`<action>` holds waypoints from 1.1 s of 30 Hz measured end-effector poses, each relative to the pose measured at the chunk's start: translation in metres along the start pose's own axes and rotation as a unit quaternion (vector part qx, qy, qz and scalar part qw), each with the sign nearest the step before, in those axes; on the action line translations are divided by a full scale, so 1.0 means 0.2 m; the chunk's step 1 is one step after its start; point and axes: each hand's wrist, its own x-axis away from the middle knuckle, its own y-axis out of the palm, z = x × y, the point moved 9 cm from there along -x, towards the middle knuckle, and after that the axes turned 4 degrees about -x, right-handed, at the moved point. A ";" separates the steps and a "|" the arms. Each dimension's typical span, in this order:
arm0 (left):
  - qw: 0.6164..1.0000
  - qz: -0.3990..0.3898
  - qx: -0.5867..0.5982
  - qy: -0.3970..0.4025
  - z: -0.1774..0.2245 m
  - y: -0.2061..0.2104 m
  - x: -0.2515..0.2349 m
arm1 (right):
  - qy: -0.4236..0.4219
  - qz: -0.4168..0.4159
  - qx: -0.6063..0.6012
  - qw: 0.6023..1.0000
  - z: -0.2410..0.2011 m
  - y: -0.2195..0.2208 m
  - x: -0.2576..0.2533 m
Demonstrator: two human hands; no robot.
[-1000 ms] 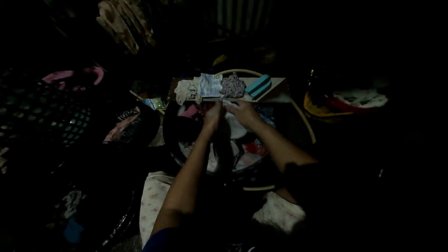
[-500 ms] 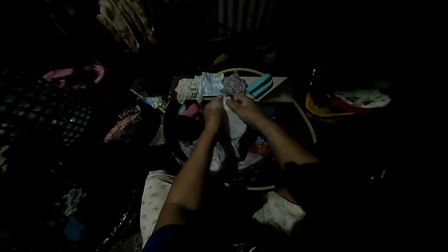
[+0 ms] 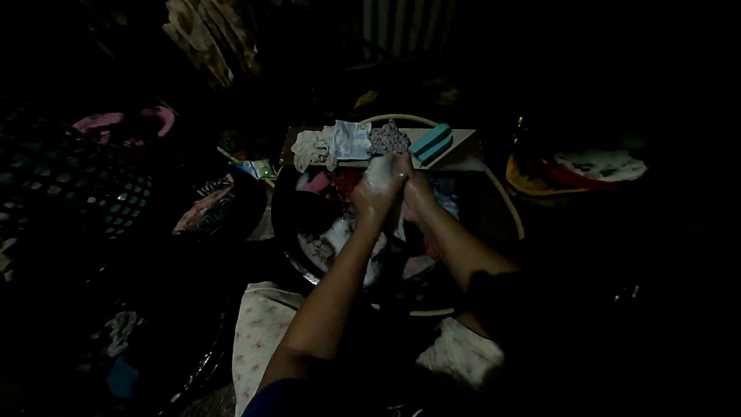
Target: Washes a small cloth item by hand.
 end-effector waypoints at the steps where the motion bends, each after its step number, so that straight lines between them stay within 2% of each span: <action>1: 0.999 -0.005 -0.024 0.032 0.03 0.02 0.01 | 0.013 0.000 -0.033 0.999 0.02 0.01 0.00; 3: 0.997 0.001 -0.033 0.070 0.05 0.02 0.00 | 0.020 0.008 -0.015 1.000 0.01 0.03 0.03; 6: 0.998 -0.005 -0.041 0.050 0.05 0.02 -0.04 | -0.005 -0.024 0.064 0.998 -0.02 0.05 0.01; 8: 0.996 -0.020 -0.075 0.039 0.06 0.04 -0.01 | -0.009 -0.026 0.063 0.998 -0.04 0.05 0.01; 11: 0.980 -0.061 -0.169 0.083 0.11 0.12 0.06 | -0.002 -0.014 0.038 0.999 -0.03 0.00 0.02; 13: 0.982 -0.061 -0.166 0.064 0.06 0.10 0.02 | 0.010 -0.020 0.078 0.997 -0.02 0.02 0.03; 16: 0.995 -0.045 -0.085 0.036 -0.03 0.03 -0.08 | -0.013 -0.075 0.082 0.994 -0.06 0.08 0.04; 18: 0.997 -0.064 0.044 0.024 -0.10 0.03 -0.13 | -0.004 -0.081 0.075 0.994 -0.05 0.05 0.02; 20: 0.979 -0.113 0.172 -0.012 -0.15 0.03 -0.16 | 0.005 -0.090 0.098 0.991 -0.04 -0.01 -0.02; 22: 0.957 -0.148 0.244 -0.039 -0.16 0.01 -0.18 | -0.011 -0.103 0.107 0.989 -0.05 -0.04 -0.05; 24: 0.967 -0.123 0.214 -0.061 -0.15 -0.02 -0.18 | -0.030 -0.098 0.092 0.990 -0.06 -0.04 -0.06; 26: 0.991 -0.053 0.110 -0.059 -0.09 -0.06 -0.15 | -0.018 -0.079 0.067 0.994 -0.06 -0.02 -0.04; 28: 1.000 -0.023 0.015 -0.008 -0.01 -0.04 -0.09 | -0.012 -0.053 0.043 0.998 -0.06 -0.02 -0.04; 31: 0.990 -0.038 -0.096 0.094 0.11 0.05 -0.01 | 0.008 -0.006 0.016 1.000 -0.06 0.00 0.01; 33: 0.983 -0.037 -0.129 0.124 0.13 0.05 -0.03 | 0.013 -0.012 0.061 0.998 -0.05 0.02 0.04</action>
